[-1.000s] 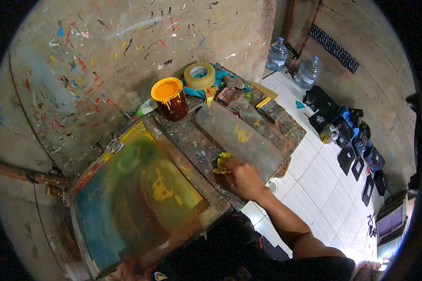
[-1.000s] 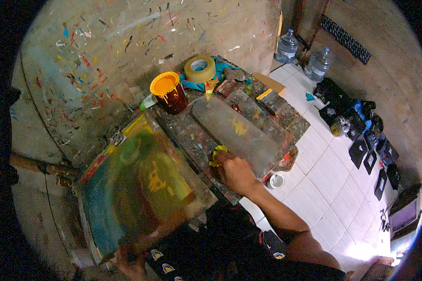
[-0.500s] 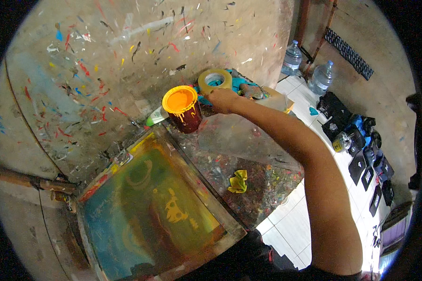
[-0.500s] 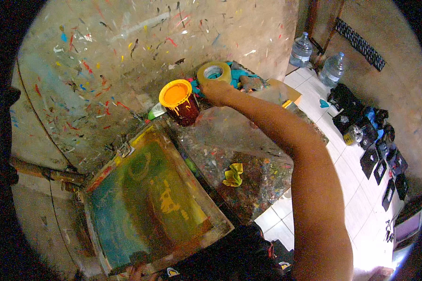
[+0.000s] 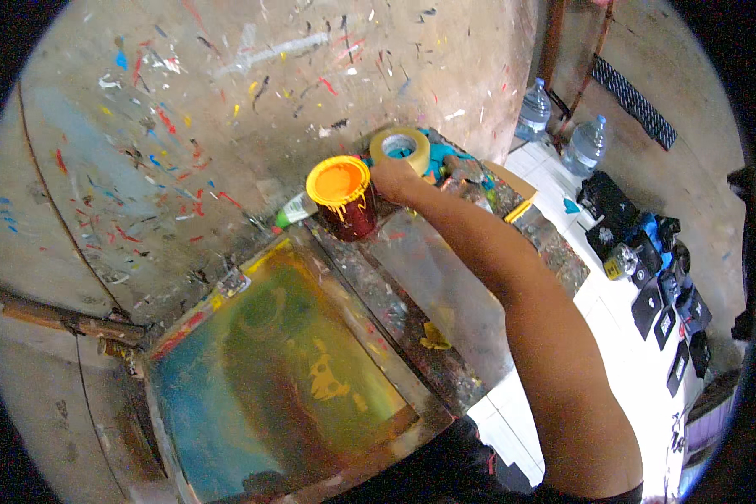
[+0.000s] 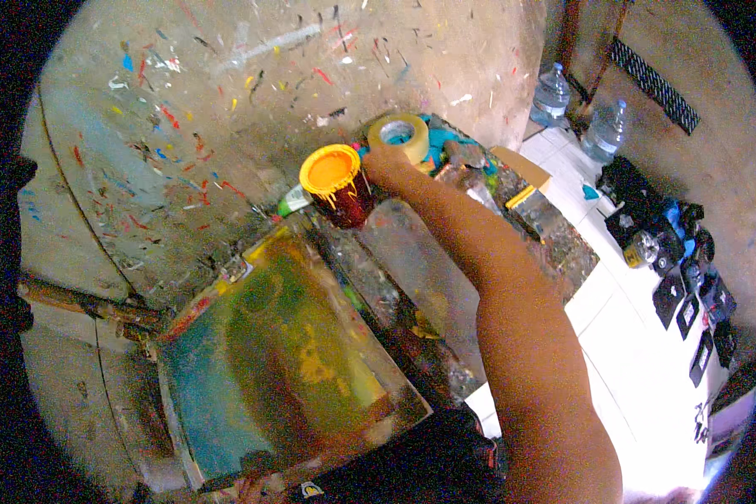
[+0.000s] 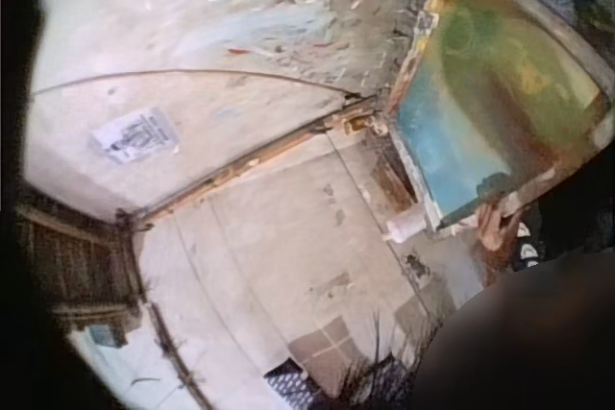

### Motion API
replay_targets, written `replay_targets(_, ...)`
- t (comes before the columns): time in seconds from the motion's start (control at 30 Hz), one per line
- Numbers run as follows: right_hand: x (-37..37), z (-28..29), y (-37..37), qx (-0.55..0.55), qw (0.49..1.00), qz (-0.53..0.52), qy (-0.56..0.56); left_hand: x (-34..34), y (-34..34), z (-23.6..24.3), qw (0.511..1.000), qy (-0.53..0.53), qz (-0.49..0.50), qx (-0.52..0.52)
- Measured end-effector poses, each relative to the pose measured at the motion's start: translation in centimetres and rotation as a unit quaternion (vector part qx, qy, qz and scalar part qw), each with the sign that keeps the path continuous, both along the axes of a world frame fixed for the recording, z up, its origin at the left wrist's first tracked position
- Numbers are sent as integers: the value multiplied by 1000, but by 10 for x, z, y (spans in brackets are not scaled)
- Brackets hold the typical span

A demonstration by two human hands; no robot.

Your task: The person performs screen printing by placing a t-shirt under a screen, pouring yellow ink, and using a squeegee to pull ink across the mesh. They then clean the screen with a spray bottle and cloth, wipe the frame, and adjust the clamps.

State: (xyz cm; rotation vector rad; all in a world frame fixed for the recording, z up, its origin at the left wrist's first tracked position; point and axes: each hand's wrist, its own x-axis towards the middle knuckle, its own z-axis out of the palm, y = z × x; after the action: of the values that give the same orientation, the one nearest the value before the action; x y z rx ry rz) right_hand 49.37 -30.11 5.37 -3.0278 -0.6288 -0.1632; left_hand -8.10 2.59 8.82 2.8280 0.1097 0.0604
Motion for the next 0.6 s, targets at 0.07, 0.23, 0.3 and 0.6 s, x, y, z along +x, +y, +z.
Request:
replay_targets(0.07, 7, 2, 3, 8, 1000, -7, 28, -2, 1, -3, 1000, 0, -1, -1)
replay_targets(0.23, 48, 46, -17, 148, 986, -44, -57, -8, 2, -12, 1000, 3, 4, -10)
replay_targets(0.3, 58, 63, -28, 250, 966, -55, -26, -8, 3, -14, 1000, 1, 1, -9)
replay_targets(0.6, 63, 136, -47, 467, 880, -56, -61, -14, 5, -21, 1000, 2, -9, -8)
